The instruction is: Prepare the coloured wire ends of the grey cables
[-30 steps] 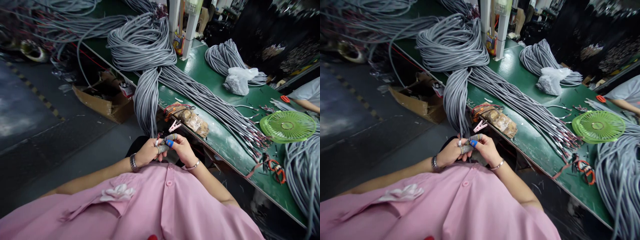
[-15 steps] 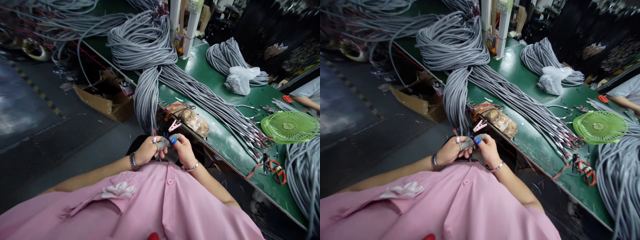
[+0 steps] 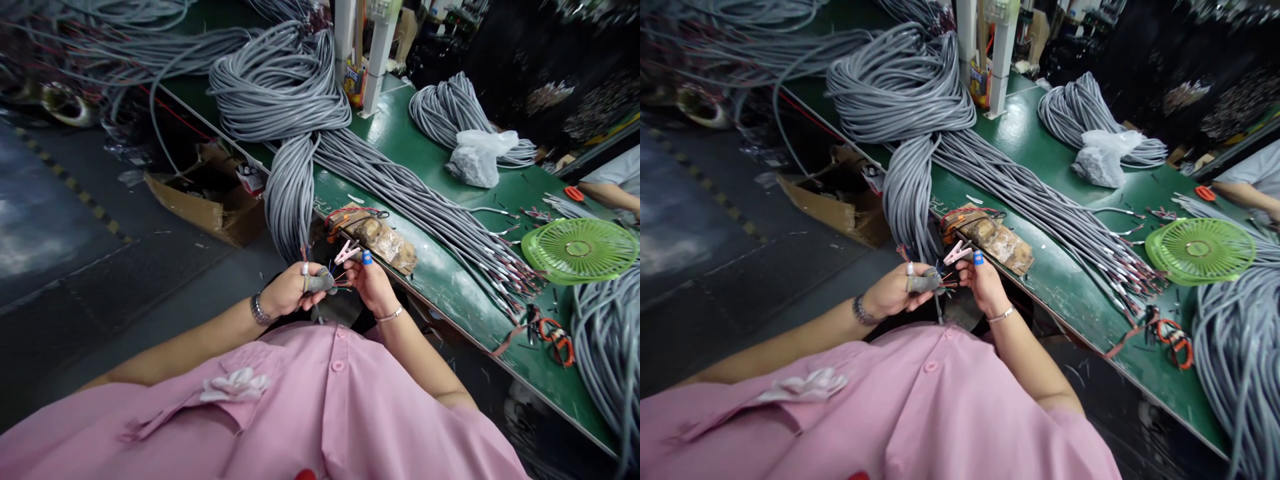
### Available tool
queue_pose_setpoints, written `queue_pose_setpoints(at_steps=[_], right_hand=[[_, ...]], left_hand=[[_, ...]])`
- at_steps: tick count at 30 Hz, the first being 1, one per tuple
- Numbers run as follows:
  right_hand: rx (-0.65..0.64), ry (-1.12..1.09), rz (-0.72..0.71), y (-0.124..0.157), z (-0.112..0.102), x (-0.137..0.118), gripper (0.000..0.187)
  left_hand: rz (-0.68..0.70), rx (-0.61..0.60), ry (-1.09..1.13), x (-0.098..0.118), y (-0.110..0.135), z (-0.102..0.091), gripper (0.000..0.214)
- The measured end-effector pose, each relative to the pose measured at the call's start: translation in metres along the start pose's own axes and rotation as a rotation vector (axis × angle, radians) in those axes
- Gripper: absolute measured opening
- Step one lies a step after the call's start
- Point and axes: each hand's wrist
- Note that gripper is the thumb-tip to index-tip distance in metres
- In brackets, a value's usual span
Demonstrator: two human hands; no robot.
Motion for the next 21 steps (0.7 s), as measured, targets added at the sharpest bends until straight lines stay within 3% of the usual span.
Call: queue_pose_setpoints(at_steps=[3, 7, 15, 21], right_hand=[[-0.072, 0.04, -0.038, -0.01, 0.006, 0.0, 0.05], [-0.017, 0.038, -0.103, -0.017, 0.012, 0.005, 0.051], [0.058, -0.142, -0.066, -0.02, 0.021, 0.008, 0.044], [0.073, -0.16, -0.073, -0.021, 0.022, 0.009, 0.042]], left_hand=[[-0.018, -0.089, 0.054, 0.006, -0.009, -0.009, 0.026], [-0.065, -0.168, 0.098, 0.004, -0.02, -0.018, 0.025], [-0.087, -0.217, 0.146, -0.003, -0.032, -0.02, 0.028], [-0.096, -0.234, 0.103, -0.003, -0.031, -0.015, 0.024]])
Point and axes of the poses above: each hand's wrist, its own y-axis away from the middle knuckle, its own z-axis out of the palm, x = y × z, and after that the axes turned 3 degrees about -y, right-handed
